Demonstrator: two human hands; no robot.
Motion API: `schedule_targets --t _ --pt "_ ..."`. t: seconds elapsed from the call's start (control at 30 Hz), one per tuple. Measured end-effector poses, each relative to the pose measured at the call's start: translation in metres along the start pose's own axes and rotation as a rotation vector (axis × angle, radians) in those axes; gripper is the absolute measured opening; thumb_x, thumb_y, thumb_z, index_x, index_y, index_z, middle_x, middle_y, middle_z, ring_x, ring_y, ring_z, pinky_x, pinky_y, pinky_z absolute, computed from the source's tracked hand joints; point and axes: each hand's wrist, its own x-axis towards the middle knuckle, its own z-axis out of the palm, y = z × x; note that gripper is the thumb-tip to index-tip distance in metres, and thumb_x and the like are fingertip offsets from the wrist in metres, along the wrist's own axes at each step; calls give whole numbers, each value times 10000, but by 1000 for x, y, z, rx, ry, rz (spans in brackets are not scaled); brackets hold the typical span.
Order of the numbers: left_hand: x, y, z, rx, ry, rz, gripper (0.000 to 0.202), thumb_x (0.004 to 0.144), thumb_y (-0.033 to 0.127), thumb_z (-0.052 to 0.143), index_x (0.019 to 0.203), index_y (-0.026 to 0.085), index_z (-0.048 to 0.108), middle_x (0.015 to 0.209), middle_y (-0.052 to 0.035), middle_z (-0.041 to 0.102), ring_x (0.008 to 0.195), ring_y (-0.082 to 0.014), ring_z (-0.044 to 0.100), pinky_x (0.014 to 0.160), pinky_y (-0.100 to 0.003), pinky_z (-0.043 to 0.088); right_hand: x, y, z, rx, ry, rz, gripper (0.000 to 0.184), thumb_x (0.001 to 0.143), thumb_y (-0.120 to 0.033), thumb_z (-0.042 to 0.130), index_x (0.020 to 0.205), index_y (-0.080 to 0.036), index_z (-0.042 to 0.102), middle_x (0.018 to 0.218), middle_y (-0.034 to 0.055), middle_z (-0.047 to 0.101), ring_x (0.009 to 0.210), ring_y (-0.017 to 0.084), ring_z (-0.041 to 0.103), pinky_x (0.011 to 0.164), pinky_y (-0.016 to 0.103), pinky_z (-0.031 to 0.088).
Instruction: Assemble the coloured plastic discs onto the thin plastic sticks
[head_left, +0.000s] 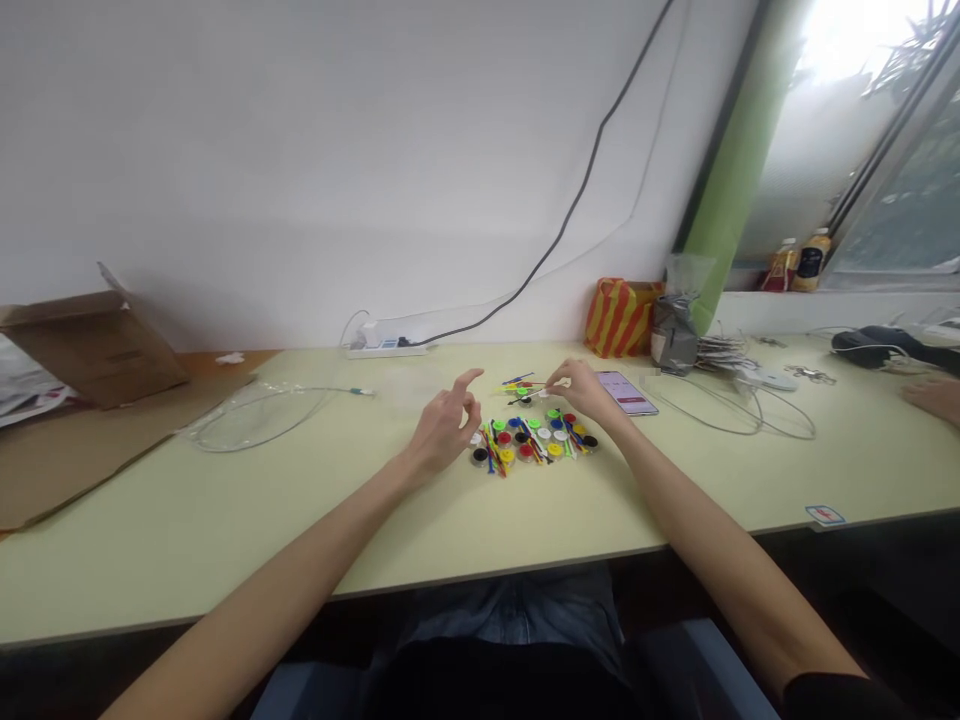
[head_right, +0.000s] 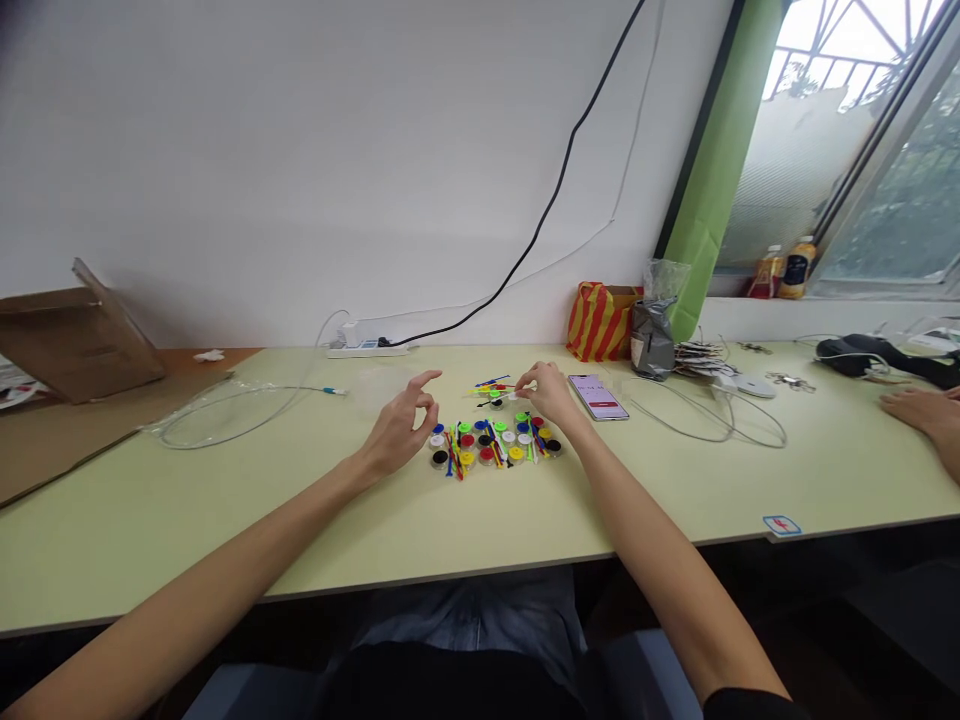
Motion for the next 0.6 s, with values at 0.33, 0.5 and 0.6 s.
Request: schedule_targets --t 0.33,0.5,0.6 --pt "-1 -4 3 23 -28 0 546 916 133 455 1444 240 359 764 31 606 704 -165 567 737 -288 442 -2 -8 14 -113 -129 -46 94 871 -263 716 893 -241 805 998 98 660 999 261 521 844 338 374" --pt "-1 -4 3 23 -48 -10 536 920 135 457 1437 245 370 790 25 622 721 -168 571 747 -294 441 0 -12 15 -169 -128 -42 82 869 -250 728 893 -241 806 1007 110 659 1020 276 520 836 360 368" --pt "-1 -5 3 28 -53 -15 547 917 126 457 1444 240 364 770 31 615 714 -166 564 747 -290 443 0 -18 18 -186 -121 -50 78 874 -235 723 887 -237 801 1025 113 662 1042 281 519 860 378 365"
